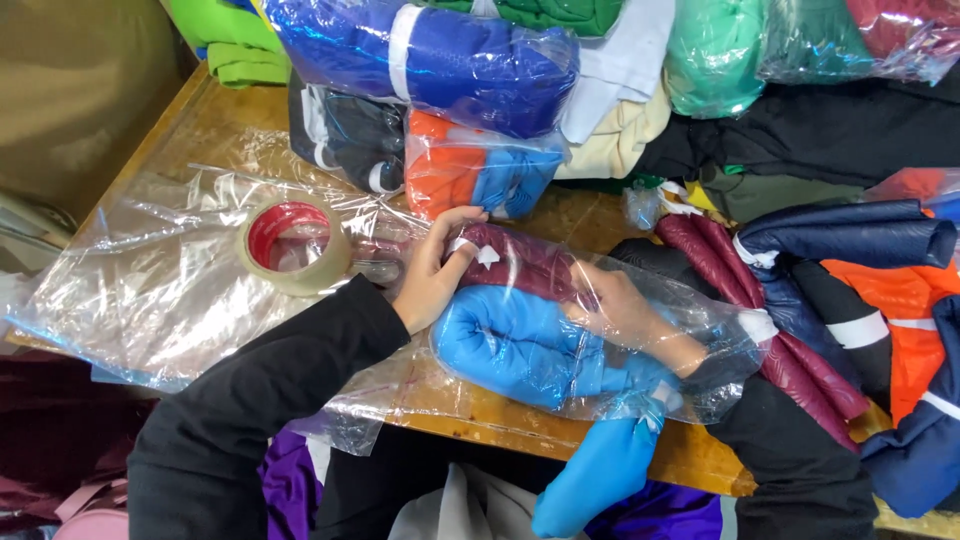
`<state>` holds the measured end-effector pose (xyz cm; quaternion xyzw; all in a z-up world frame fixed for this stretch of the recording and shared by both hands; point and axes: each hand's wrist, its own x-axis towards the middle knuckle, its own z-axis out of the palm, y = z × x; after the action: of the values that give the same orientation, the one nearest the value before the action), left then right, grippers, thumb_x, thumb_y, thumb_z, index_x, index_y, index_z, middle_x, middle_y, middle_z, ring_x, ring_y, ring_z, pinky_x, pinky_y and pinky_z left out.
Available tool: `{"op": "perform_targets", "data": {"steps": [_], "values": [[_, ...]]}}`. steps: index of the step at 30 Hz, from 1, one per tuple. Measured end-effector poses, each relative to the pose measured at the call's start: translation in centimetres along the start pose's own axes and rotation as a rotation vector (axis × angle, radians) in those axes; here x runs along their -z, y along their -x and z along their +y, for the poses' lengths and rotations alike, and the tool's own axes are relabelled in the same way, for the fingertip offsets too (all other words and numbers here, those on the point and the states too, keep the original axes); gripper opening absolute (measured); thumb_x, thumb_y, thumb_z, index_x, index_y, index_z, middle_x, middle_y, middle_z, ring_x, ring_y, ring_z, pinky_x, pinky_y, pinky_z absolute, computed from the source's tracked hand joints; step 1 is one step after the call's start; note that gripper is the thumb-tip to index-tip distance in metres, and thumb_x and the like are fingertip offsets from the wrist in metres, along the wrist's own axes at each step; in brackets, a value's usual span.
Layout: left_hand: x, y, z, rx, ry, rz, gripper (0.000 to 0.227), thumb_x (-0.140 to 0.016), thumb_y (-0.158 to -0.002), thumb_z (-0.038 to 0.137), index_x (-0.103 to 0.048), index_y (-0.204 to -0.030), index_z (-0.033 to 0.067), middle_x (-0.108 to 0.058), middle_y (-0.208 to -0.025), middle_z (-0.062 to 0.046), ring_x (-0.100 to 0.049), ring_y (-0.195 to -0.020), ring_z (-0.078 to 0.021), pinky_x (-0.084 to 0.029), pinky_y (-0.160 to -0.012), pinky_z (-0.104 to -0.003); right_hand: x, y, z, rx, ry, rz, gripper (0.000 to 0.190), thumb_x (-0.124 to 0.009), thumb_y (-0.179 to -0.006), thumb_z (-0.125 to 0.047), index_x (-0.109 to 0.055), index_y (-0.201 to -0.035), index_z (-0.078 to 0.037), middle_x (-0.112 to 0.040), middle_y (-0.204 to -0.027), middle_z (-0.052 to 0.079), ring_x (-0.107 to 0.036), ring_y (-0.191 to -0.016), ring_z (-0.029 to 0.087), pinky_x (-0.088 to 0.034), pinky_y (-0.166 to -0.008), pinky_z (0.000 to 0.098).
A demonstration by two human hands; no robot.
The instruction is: The person places folded maroon and blue garments into a clear plastic bag on a wooden table, then presses and smooths the bag to remove air and compact the contents. The person folds the top of the bag and secures it with a white tie or twist.
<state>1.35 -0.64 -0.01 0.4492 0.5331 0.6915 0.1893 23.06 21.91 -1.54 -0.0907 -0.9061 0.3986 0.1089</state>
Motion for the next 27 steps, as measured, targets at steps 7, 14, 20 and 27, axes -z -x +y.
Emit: {"op": "perform_targets", "data": {"steps": [7, 14, 20, 27], "values": [[0.0, 0.0, 0.3, 0.020, 0.008, -0.009, 0.043, -0.052, -0.101, 0.003, -0.052, -0.144, 0.0046, -0.063, -0.136, -0.019, -0.054, -0.135, -0.0342, -0.036, -0.117, -0.054, 0.2, -0.3, -1.4, 0.071, -0.004, 0.010, 0.013, -0.076, -0.082, -0.012, -0.064, -0.084, -0.012, -0.061, -0.058, 0.004, -0.059, -0.053, 0.019, -0.047, -0.053, 0.0320], [0.1, -0.1, 0.2, 0.021, 0.010, -0.032, 0.044, -0.052, -0.101, 0.005, -0.051, -0.145, 0.0051, -0.062, -0.138, -0.018, -0.052, -0.137, -0.0331, -0.035, -0.118, -0.054, 0.0, 0.0, -1.3, 0.081, -0.002, 0.028, 0.013, -0.074, -0.083, -0.011, -0.061, -0.082, -0.012, -0.062, -0.057, 0.005, -0.061, -0.051, 0.020, -0.048, -0.052, 0.0315], [0.5, 0.4, 0.5, -0.039, -0.016, -0.090, 0.050, -0.049, -0.107, 0.016, -0.041, -0.154, 0.0042, -0.055, -0.146, -0.019, -0.046, -0.142, -0.0335, -0.029, -0.121, -0.055, -0.7, 0.3, -2.0, 0.119, 0.175, 0.111, 0.016, -0.074, -0.088, -0.017, -0.060, -0.083, -0.011, -0.064, -0.060, 0.008, -0.066, -0.053, 0.026, -0.051, -0.051, 0.0333], [0.6, -1.1, 1.6, -0.180, -0.193, -0.146, 0.055, -0.049, -0.103, 0.015, -0.038, -0.156, 0.0032, -0.052, -0.144, -0.019, -0.046, -0.140, -0.0367, -0.031, -0.120, -0.057, -0.7, -0.4, -1.6, 0.190, 0.272, 0.177, 0.017, -0.076, -0.087, -0.016, -0.060, -0.088, -0.011, -0.064, -0.063, 0.009, -0.069, -0.056, 0.029, -0.054, -0.052, 0.0361]]}}
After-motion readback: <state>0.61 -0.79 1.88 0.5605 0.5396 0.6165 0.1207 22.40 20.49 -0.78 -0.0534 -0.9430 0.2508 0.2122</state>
